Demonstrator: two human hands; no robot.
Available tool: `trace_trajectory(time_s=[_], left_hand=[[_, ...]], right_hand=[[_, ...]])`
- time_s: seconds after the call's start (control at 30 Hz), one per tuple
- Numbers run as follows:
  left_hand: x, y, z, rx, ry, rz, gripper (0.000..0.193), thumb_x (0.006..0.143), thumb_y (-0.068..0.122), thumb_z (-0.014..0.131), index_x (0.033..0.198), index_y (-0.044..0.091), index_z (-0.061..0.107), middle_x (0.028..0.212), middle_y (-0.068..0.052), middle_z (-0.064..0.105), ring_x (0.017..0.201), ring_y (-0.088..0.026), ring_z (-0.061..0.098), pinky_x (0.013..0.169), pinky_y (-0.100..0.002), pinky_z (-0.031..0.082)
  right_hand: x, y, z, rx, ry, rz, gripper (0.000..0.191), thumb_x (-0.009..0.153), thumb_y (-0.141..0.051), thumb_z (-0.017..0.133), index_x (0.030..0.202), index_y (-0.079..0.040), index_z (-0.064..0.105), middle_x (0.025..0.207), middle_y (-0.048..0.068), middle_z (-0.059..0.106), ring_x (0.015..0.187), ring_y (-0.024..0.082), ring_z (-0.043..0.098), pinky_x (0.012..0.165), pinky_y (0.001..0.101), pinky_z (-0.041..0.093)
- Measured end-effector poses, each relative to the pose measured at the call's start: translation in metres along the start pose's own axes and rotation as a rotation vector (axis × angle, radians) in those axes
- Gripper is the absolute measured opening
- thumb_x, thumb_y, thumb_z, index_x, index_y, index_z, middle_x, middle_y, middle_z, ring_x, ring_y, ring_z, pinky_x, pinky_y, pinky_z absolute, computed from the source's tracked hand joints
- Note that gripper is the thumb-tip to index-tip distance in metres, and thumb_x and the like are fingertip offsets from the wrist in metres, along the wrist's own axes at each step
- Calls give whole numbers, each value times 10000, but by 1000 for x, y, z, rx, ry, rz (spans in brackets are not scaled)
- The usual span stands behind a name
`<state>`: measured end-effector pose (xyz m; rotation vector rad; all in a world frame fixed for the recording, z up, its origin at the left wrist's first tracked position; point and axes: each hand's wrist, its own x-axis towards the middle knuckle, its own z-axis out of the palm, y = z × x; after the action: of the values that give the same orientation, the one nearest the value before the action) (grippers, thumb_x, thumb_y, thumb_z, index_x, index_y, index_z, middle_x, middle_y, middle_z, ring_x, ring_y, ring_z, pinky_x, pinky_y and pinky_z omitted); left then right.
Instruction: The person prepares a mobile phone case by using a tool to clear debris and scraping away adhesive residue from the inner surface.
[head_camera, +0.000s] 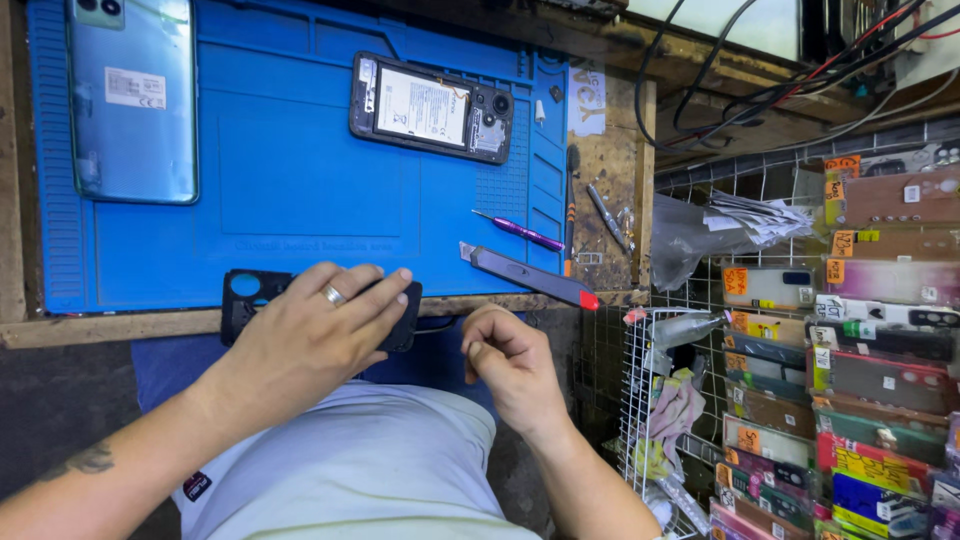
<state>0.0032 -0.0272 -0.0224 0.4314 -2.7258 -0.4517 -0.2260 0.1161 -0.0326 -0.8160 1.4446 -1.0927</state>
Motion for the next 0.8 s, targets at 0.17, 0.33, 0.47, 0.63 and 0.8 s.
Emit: trace_trajectory(time_s=[0.17, 0.33, 0.47, 0.63, 0.8], left_hand=[[1, 1, -4, -90, 54, -97, 625, 663, 315, 814, 1183, 10, 647, 1347, -132, 601, 1166, -281, 559, 936, -450, 435], [2, 6, -6, -88, 112, -131, 636, 681, 306, 811, 1219, 19, 631, 1361, -127, 590, 1167, -283, 557, 950, -469, 420], [2, 10, -9, -86, 126, -133, 627, 694, 306, 808, 1222, 18, 631, 1365, -128, 585, 1163, -291, 552, 932, -481, 418], [1, 15, -12, -117, 160, -156, 617, 688, 308, 813, 1196, 8, 632, 1362, -127, 582, 1160, -291, 548, 939, -489, 418], [0, 18, -13, -162, 165, -152, 558, 677, 292, 828, 1124, 19, 635, 1363, -128, 580, 1164, -293, 550, 933, -486, 417]], right_hand=[[-3, 24, -6, -3, -2, 1, 97, 913, -9, 506, 839, 4, 569, 878, 57, 547, 699, 108, 541, 614, 262, 490], [-4, 40, 11, 7, 36, 140, 192, 987, -42, 506, 829, 26, 591, 777, 71, 536, 625, 116, 522, 573, 276, 485], [-9, 31, 21, -226, 22, 58, 114, 934, 4, 538, 892, 32, 640, 918, 38, 600, 707, 104, 576, 622, 260, 503], [-11, 29, 23, -355, -37, -224, 166, 880, 86, 500, 869, 22, 653, 1002, 68, 671, 881, 120, 642, 764, 265, 541], [-9, 33, 22, 7, 26, 1, 142, 942, 50, 515, 932, 41, 656, 988, 50, 635, 776, 97, 601, 677, 270, 540]])
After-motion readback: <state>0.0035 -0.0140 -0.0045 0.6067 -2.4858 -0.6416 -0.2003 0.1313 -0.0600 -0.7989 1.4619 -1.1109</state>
